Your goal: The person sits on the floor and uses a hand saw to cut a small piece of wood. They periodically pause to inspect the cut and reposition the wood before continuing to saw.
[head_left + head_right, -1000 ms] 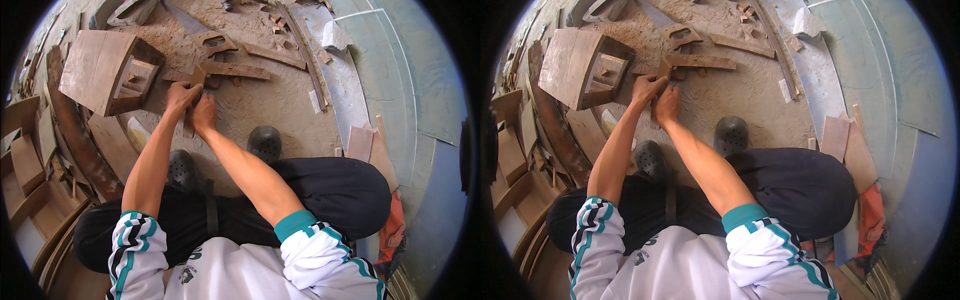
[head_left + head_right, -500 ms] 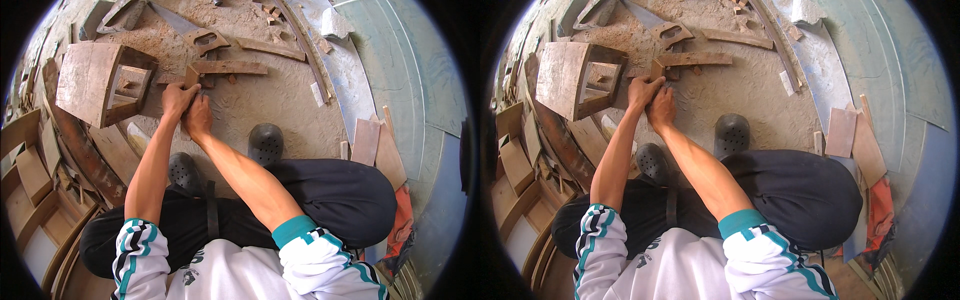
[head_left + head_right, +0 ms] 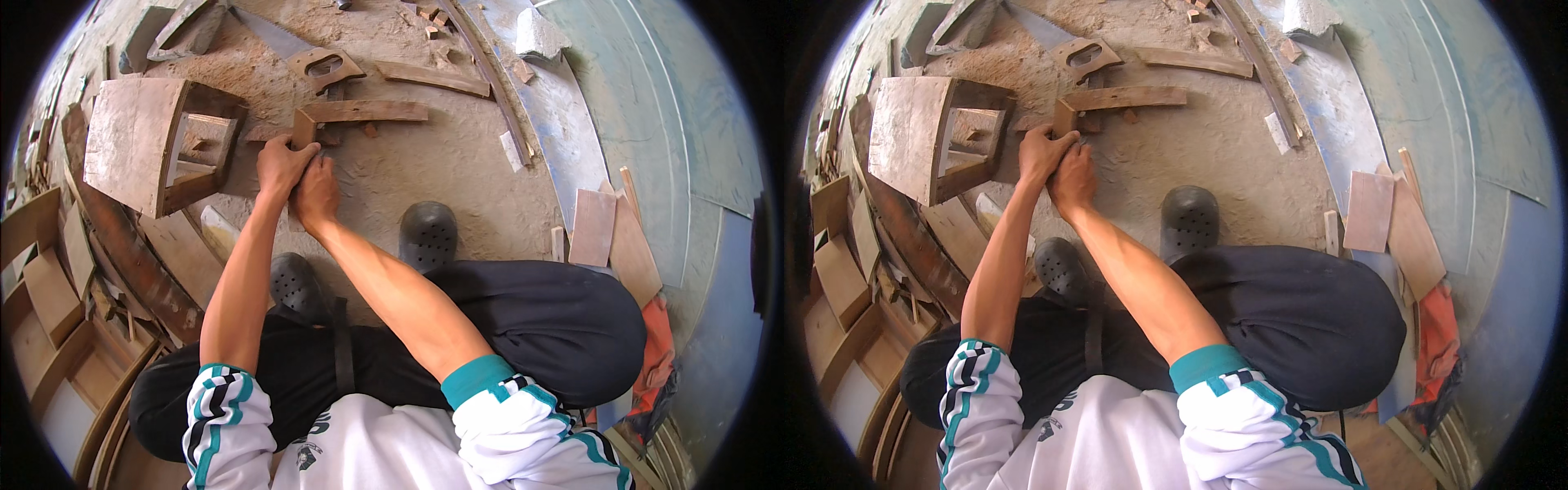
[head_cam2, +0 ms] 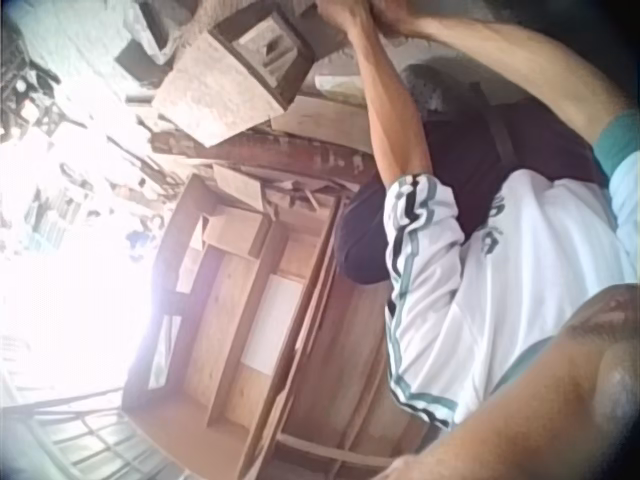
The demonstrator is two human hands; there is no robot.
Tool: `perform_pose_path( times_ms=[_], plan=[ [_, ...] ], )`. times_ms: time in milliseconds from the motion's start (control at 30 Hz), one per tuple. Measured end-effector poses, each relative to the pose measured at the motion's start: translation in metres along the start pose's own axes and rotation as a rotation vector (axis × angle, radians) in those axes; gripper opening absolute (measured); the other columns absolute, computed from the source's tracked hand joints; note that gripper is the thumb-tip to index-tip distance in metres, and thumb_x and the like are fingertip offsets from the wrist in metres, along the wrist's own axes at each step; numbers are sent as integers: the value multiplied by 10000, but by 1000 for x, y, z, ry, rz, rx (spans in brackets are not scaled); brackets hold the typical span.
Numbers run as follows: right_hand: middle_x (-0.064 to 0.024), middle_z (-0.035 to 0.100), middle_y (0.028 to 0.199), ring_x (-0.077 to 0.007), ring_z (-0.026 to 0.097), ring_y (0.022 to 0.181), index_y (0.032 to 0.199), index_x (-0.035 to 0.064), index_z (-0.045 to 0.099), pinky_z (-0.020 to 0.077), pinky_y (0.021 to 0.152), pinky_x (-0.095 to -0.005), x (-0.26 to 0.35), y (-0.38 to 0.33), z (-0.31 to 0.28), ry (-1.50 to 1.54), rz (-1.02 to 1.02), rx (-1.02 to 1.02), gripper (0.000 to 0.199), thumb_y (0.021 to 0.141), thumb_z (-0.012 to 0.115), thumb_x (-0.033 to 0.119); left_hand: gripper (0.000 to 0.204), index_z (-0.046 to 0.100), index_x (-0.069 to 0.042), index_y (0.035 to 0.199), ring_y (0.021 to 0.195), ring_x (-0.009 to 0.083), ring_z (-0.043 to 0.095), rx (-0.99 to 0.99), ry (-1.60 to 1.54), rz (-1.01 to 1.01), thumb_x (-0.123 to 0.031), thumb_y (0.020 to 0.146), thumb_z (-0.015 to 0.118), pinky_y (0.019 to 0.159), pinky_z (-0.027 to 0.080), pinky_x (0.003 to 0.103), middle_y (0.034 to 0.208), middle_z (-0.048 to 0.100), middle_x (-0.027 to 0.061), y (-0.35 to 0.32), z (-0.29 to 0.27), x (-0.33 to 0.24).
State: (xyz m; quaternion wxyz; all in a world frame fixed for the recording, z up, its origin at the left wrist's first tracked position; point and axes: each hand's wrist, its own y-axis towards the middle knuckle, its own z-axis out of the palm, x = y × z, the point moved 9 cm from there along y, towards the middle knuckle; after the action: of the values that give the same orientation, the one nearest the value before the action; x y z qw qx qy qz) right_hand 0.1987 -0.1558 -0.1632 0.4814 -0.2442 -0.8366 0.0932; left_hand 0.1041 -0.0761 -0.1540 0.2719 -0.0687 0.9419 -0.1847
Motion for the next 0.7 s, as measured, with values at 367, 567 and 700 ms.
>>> perform_pose_path(
  times_ms=[367,567,700],
  plan=[
    [-224,583,1088,-437,620,987,1122,25,569,509,824,-528,-5,4,-13,19,-153,-32,290,886,626,185,473,758,-13,989,931,402,719,-42,47,-60,-402,722,793,853,562,460,951,739,243,-2,-2,-2],
    [-169,647,1065,-352,643,1001,1089,60,612,523,857,-486,-49,110,-119,-361,-190,-267,236,875,629,158,504,713,22,1028,968,428,704,-52,178,-66,-387,746,797,862,556,481,992,726,265,-11,1,-16],
    [-133,473,1474,-329,459,1343,1408,150,534,389,1098,-486,-38,172,-187,-833,-163,-305,554,868,650,184,445,709,16,1009,977,432,706,-43,195,-64,-351,782,818,868,558,486,975,726,268,-10,8,-17]
  ],
)
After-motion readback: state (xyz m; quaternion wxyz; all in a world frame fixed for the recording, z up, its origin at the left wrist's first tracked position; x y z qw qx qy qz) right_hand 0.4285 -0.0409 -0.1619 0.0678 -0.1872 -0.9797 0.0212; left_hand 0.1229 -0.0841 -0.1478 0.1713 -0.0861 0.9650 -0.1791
